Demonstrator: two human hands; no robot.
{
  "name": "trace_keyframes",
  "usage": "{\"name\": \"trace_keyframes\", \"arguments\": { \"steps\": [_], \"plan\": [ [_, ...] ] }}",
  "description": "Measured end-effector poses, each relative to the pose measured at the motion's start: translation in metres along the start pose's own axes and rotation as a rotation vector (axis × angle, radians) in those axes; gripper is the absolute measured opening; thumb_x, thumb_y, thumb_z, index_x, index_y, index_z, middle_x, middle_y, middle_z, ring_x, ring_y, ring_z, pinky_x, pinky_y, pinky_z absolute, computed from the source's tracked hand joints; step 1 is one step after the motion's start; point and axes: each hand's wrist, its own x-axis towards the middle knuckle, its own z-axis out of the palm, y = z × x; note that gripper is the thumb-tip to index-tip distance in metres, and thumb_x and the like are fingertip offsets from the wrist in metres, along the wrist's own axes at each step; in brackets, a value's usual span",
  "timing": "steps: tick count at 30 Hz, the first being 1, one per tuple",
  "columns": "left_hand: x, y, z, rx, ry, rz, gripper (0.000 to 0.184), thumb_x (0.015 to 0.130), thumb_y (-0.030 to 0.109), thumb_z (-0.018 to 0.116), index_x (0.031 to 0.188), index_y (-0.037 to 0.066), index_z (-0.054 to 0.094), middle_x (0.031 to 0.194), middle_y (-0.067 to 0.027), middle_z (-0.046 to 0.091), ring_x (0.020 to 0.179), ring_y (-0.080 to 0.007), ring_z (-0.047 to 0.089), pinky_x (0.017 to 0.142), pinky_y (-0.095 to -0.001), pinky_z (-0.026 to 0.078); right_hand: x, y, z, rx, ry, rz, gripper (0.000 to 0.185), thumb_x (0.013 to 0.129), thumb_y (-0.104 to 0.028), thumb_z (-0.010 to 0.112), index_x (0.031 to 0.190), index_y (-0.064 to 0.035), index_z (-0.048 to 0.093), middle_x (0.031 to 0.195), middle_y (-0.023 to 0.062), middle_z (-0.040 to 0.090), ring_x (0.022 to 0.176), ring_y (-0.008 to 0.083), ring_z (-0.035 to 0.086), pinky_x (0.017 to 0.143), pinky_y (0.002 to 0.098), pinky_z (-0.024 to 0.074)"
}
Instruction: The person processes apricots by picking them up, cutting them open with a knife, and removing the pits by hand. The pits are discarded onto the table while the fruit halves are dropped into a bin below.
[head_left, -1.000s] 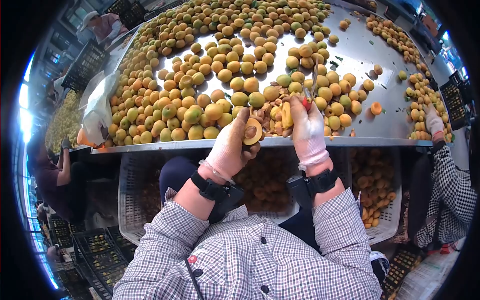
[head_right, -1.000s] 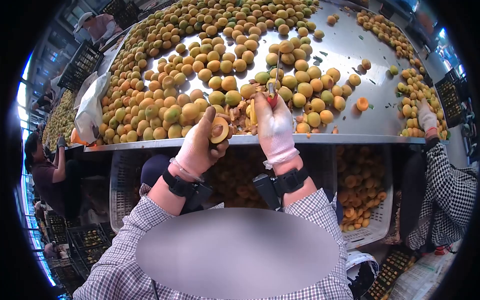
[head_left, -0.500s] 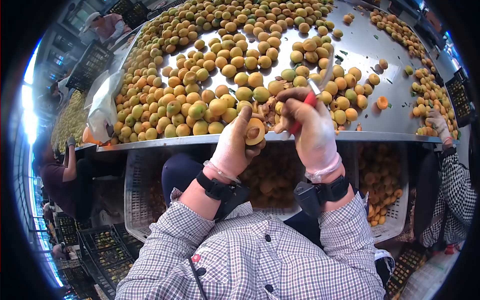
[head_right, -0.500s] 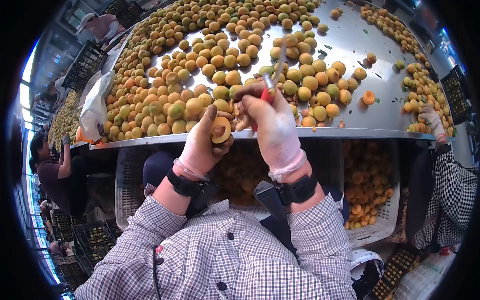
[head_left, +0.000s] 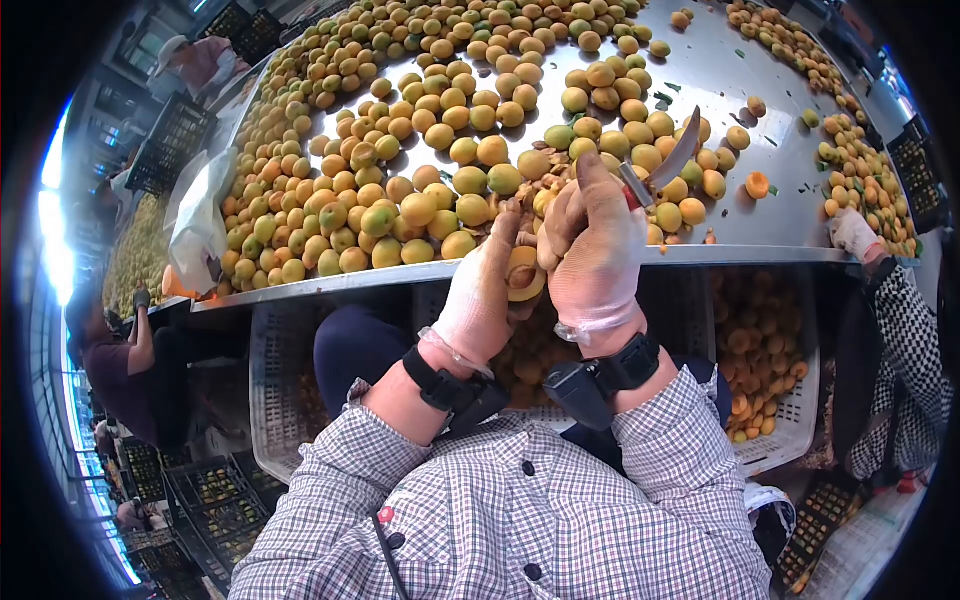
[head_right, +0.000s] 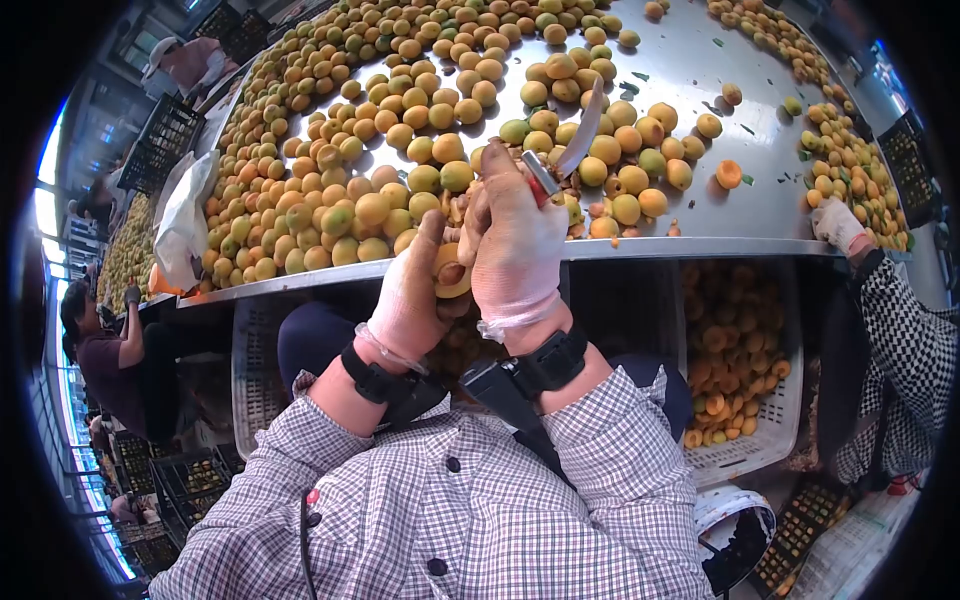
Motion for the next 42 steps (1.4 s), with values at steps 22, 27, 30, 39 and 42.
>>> {"name": "trace_keyframes", "arguments": {
  "steps": [22,27,30,39,42],
  "plan": [
    [0.017,-0.008,0.011,-0.218,0.285,-0.142,0.04,0.099,0.044,0.055,0.125,0.014,0.056,0.102,-0.0039,0.063,0.078,-0.0158,0.062,0.068,-0.0297,0.055,0.009,0.013,-0.012,0.201,0.074,0.157,0.047,0.101,-0.03,0.056,0.061,-0.0186,0.035,0.051,-0.0051,0.026,0.04,0.0093,0.024,0.037,0.0266,0.0179],
    [0.02,-0.03,0.002,-0.325,-0.001,0.139,0.034,0.101,0.034,0.055,0.123,0.008,0.056,0.105,-0.0065,0.067,0.089,-0.0169,0.066,0.078,-0.0282,0.054,-0.006,0.014,-0.002,-0.113,-0.025,0.035,0.031,0.098,-0.022,0.062,0.07,-0.0103,0.054,0.053,-0.0054,0.043,0.044,0.0051,0.038,0.04,0.024,0.0267],
    [0.03,-0.039,-0.014,0.021,-0.103,0.109,0.028,0.102,0.026,0.054,0.124,0.009,0.058,0.106,-0.0046,0.066,0.09,-0.0132,0.063,0.076,-0.0298,0.053,-0.012,0.016,-0.001,-0.348,-0.106,-0.126,0.024,0.094,-0.02,0.068,0.075,-0.0054,0.063,0.06,-0.008,0.05,0.056,0.0021,0.044,0.049,0.0228,0.0345],
    [0.036,-0.036,-0.025,0.356,-0.163,0.29,0.025,0.103,0.024,0.051,0.119,0.007,0.06,0.104,-0.0023,0.066,0.089,-0.012,0.063,0.075,-0.0268,0.052,-0.016,0.014,-0.002,-0.34,-0.216,-0.174,0.032,0.094,-0.021,0.069,0.066,-0.006,0.059,0.057,-0.0062,0.047,0.056,0.0012,0.041,0.05,0.0222,0.0322],
    [0.012,0.009,0.014,0.196,0.113,-0.066,0.031,0.103,0.031,0.05,0.113,0.005,0.063,0.102,-0.0019,0.066,0.087,-0.0121,0.062,0.076,-0.0276,0.052,-0.001,0.007,-0.018,0.093,-0.095,0.162,0.033,0.095,-0.021,0.066,0.066,-0.0067,0.059,0.056,-0.0064,0.048,0.054,0.0015,0.044,0.049,0.0222,0.0312]
  ]
}}
